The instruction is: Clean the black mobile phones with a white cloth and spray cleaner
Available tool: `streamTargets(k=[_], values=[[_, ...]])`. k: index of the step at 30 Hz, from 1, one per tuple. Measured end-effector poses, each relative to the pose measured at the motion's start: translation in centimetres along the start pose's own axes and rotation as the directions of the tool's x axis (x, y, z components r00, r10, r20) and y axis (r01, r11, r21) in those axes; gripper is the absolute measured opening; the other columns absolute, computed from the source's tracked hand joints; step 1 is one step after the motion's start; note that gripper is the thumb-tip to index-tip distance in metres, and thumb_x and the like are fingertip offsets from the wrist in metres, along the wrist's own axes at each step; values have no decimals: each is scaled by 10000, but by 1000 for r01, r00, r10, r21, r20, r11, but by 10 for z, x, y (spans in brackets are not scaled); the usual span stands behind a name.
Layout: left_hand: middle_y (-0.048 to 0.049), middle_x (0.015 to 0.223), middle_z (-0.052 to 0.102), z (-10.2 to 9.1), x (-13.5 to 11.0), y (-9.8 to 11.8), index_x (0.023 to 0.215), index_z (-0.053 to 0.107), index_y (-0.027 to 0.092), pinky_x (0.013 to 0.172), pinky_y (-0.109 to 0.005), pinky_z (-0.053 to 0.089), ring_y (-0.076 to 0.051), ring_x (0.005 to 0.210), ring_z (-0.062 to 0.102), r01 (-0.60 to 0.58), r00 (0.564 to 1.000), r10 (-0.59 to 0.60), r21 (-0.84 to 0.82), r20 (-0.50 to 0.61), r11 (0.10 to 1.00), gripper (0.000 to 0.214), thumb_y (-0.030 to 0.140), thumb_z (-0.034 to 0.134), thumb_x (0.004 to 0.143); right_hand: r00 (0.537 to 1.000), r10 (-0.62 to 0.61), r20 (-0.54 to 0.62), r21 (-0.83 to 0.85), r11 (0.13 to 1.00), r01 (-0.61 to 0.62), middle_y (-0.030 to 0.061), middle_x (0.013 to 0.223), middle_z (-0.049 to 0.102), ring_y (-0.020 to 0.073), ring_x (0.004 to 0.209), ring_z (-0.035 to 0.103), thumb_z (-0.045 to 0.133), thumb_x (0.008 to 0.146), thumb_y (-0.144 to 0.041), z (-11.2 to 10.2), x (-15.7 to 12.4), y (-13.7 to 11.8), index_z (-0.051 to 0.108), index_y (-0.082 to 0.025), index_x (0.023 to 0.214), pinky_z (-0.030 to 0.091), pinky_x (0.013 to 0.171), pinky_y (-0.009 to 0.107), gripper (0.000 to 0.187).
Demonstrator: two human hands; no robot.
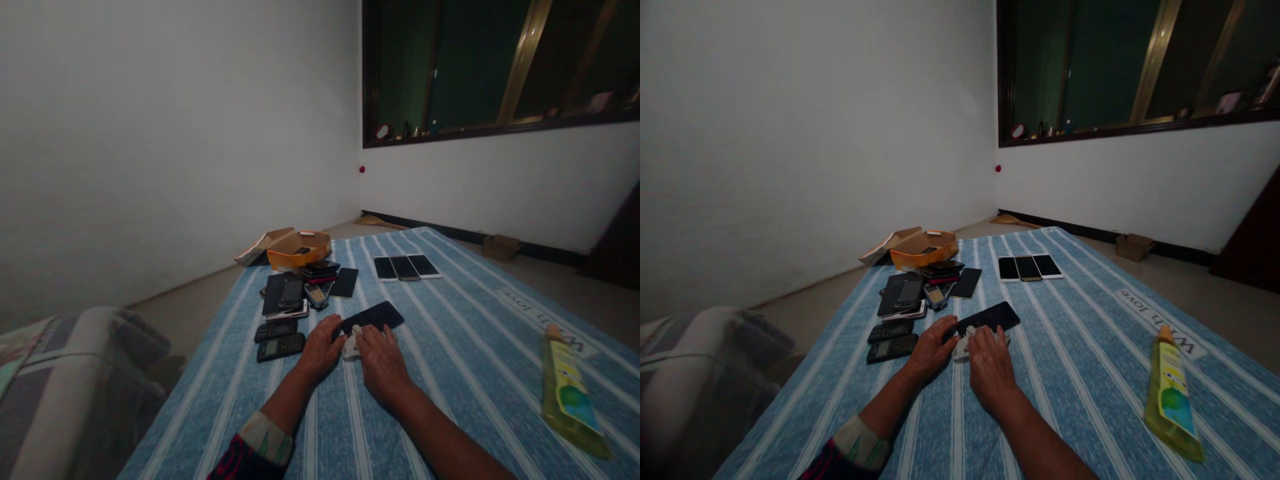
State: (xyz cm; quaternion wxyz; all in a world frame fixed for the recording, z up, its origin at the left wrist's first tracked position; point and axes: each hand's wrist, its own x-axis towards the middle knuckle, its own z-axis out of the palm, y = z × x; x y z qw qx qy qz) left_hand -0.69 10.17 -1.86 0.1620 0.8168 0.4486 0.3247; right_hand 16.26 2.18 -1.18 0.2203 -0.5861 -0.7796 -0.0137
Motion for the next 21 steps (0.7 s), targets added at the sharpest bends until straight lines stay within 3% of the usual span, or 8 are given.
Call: streamTargets(k=[5,21], values=[[-147,1303,627,1,-1,-2,1148,654,169,1087,-464,424,-285,1252,558,8,1000,-9,40,19,999,366,255,570,802,999,23,25,1,1000,-23,159,1345,566,293,1310,424,411,883,-66,1,-1,-2,584,-95,1283,186,1146,513,437],[-105,1198,682,-4,-5,7,1197,631,206,1020,-456,478,-253,1132,610,-4,999,4,9,34,1000,403,183,472,827,1000,19,-14,-11,1000,-19,151,1349,568,286,1313,436,450,916,-131,14,7,-4,597,-119,1277,207,1151,489,390]])
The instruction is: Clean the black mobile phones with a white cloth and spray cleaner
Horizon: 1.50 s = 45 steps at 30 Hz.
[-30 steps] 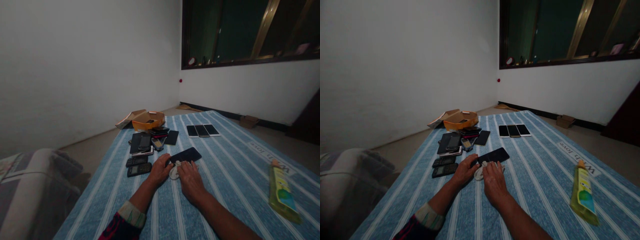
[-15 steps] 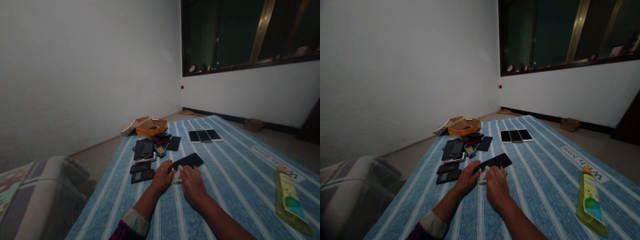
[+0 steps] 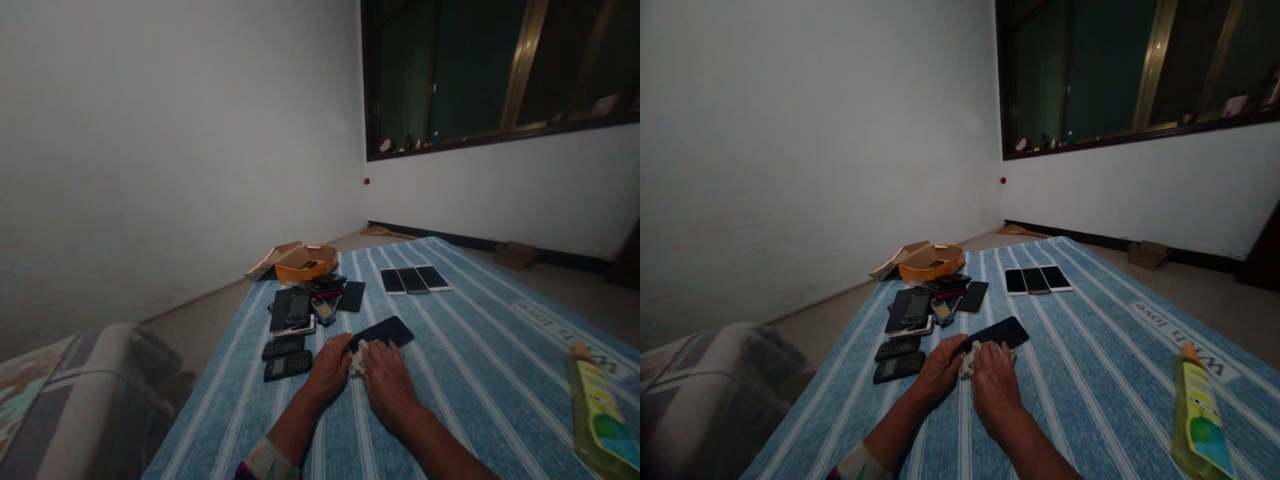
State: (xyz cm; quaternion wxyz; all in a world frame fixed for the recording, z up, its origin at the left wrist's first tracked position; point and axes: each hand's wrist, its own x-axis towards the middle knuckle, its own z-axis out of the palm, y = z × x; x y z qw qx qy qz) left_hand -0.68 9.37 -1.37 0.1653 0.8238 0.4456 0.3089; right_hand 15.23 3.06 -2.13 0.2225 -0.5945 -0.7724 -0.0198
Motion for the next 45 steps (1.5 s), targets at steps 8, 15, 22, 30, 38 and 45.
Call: streamTargets(k=[8,15,22,30,38,45], values=[[-124,1211,673,1,0,-4,1205,625,193,1025,-453,475,-257,1151,602,-34,999,34,4,8,999,393,210,442,857,1000,-1,-17,-32,999,1,162,1395,530,299,1333,414,417,933,-155,9,8,1,560,-118,1317,240,1128,510,412],[-137,1188,681,-2,0,0,1190,635,174,1008,-443,482,-264,1130,610,-12,1000,12,1,9,1000,379,222,435,872,999,-23,-23,-29,999,23,145,1362,568,294,1317,444,454,879,-79,13,2,0,600,-120,1283,250,1136,478,431],[-121,1142,693,-5,1,7,1145,653,185,992,-437,488,-257,1080,624,5,1000,-5,-20,12,1000,359,209,445,853,999,-27,-18,-17,999,27,164,1396,531,299,1322,434,452,901,-109,10,6,-2,567,-106,1322,265,1130,480,436],[-133,1179,675,-2,2,1,1166,630,161,1008,-437,467,-257,1121,600,3,999,-3,-3,35,1000,362,249,417,886,1000,7,-1,-24,1000,-7,162,1385,539,314,1318,430,435,884,-74,14,4,-5,577,-90,1307,257,1135,481,447],[-140,1159,679,0,3,-1,1165,624,144,1003,-418,470,-251,1109,604,1,1000,-1,8,28,1000,372,295,385,923,993,-64,94,57,997,59,145,1443,486,301,1372,361,402,910,-123,-1,6,-3,487,-104,1401,201,1162,470,499],[-133,1150,682,-1,3,1,1142,625,155,969,-431,484,-259,1080,605,-20,999,19,15,32,1000,344,300,395,931,985,-92,144,91,993,79,108,1460,477,266,1381,359,398,904,-103,-7,-7,1,523,-159,1380,213,1163,445,495]])
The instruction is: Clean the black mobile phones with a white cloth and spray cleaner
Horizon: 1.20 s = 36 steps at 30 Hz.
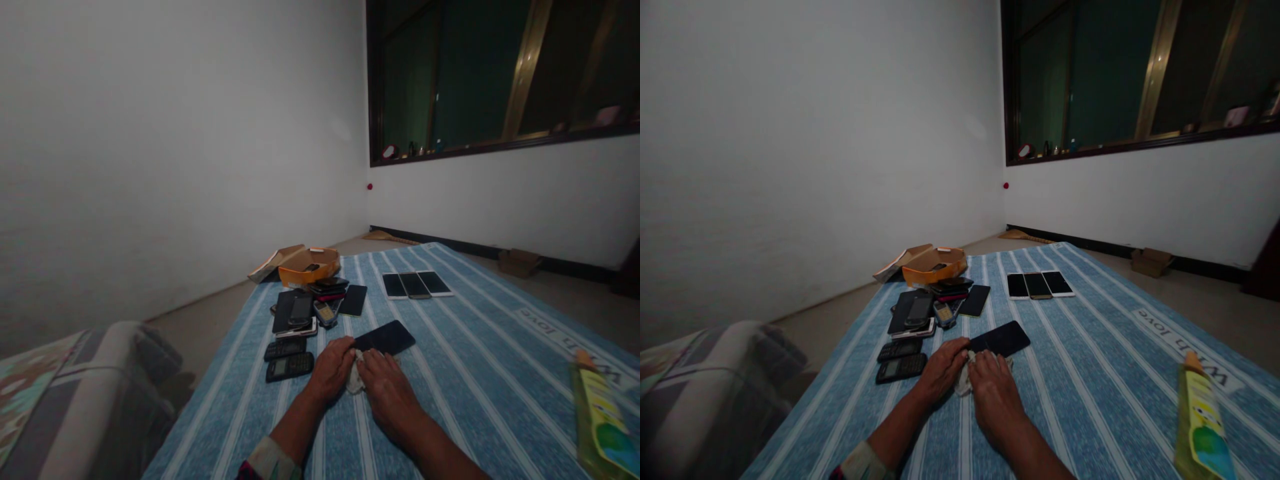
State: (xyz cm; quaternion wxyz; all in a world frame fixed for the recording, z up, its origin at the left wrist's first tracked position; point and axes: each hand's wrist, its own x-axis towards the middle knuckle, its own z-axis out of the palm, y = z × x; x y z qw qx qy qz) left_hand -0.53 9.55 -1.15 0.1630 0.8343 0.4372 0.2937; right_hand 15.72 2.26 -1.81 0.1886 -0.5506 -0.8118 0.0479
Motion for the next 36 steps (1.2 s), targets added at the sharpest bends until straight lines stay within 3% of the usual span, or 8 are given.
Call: streamTargets(k=[7,15,23,31,36], values=[[-87,1043,689,-5,1,12,1009,646,186,930,-385,478,-233,1010,610,15,999,-15,16,30,1000,280,283,395,932,999,25,-45,-81,996,-28,136,1418,517,287,1356,393,409,864,-47,6,10,-11,508,-105,1386,260,1149,460,534],[-76,1034,682,-4,0,12,1030,636,194,917,-370,474,-230,1010,606,20,999,-21,21,26,1000,269,301,409,934,999,29,-18,-31,999,-30,129,1439,498,266,1369,387,415,853,-54,3,0,-9,516,-93,1378,252,1162,439,537],[-75,1044,684,-2,0,11,1028,636,196,933,-363,466,-223,1010,607,10,1000,-11,29,21,1000,261,315,420,941,998,61,-27,-41,997,-62,129,1441,496,267,1375,378,369,875,-37,0,8,-14,474,-94,1410,261,1154,455,548],[-71,1046,683,-4,0,13,1026,639,195,935,-369,464,-230,1012,605,27,999,-28,29,30,999,246,305,443,926,999,44,-20,-11,999,-45,117,1424,518,256,1358,404,370,886,-50,-3,-6,-9,561,-118,1344,250,1160,427,501],[-66,1044,682,-2,0,11,1032,637,200,935,-363,460,-225,1008,604,14,1000,-15,19,23,1000,248,313,437,939,999,37,-30,-44,998,-38,128,1442,495,254,1380,370,384,869,-43,0,0,-10,503,-112,1390,238,1161,453,539]])
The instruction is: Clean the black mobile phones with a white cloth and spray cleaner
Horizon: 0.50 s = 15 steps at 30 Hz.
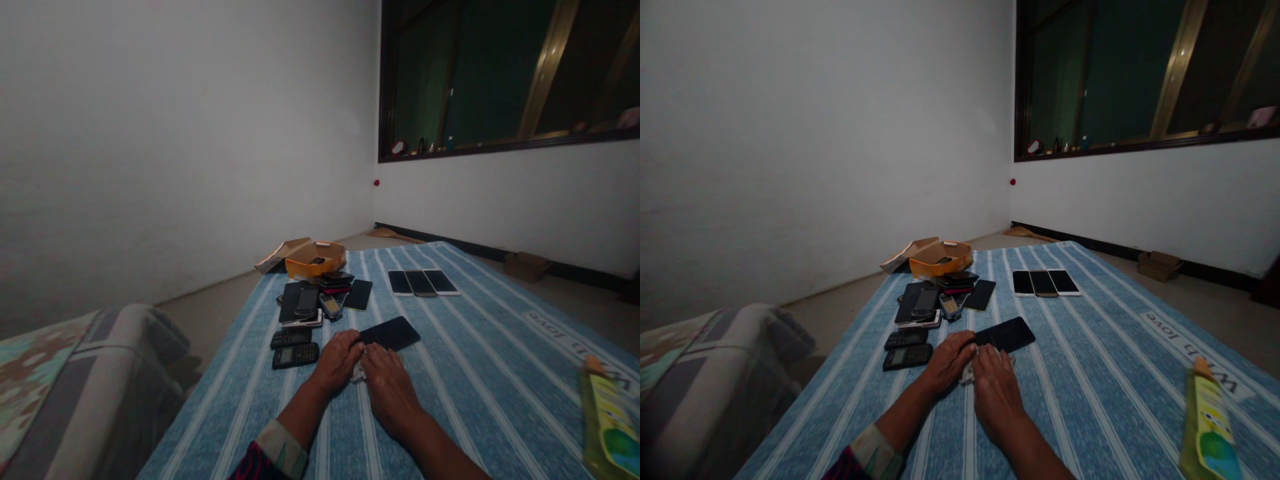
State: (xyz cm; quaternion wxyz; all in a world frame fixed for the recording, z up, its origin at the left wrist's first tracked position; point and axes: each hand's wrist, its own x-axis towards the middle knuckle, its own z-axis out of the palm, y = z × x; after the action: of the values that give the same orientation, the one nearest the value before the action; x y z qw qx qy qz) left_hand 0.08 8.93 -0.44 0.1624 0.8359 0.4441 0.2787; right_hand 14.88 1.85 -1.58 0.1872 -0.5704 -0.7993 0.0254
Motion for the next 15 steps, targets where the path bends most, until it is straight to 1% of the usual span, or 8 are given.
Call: streamTargets(k=[4,10,15], values=[[-65,1040,685,-1,0,1,1028,636,206,922,-356,464,-225,1003,607,8,1000,-8,13,3,1000,248,315,429,946,1000,10,-2,14,1000,-10,137,1438,496,264,1386,356,371,873,-44,3,7,-2,460,-96,1418,226,1160,476,555],[-96,1087,681,-3,0,3,1063,628,178,939,-371,462,-241,1039,603,17,1000,-17,1,7,1000,271,322,432,942,1000,-8,-29,54,998,10,130,1415,521,258,1364,385,363,878,-42,3,1,1,512,-107,1379,215,1161,463,527],[-79,1033,687,-3,0,4,1039,634,191,924,-368,465,-230,994,610,-5,1000,5,15,5,1000,279,336,411,953,1000,5,-5,23,1000,-5,129,1419,517,254,1379,364,379,889,-58,3,6,-1,474,-108,1407,217,1160,463,530]])
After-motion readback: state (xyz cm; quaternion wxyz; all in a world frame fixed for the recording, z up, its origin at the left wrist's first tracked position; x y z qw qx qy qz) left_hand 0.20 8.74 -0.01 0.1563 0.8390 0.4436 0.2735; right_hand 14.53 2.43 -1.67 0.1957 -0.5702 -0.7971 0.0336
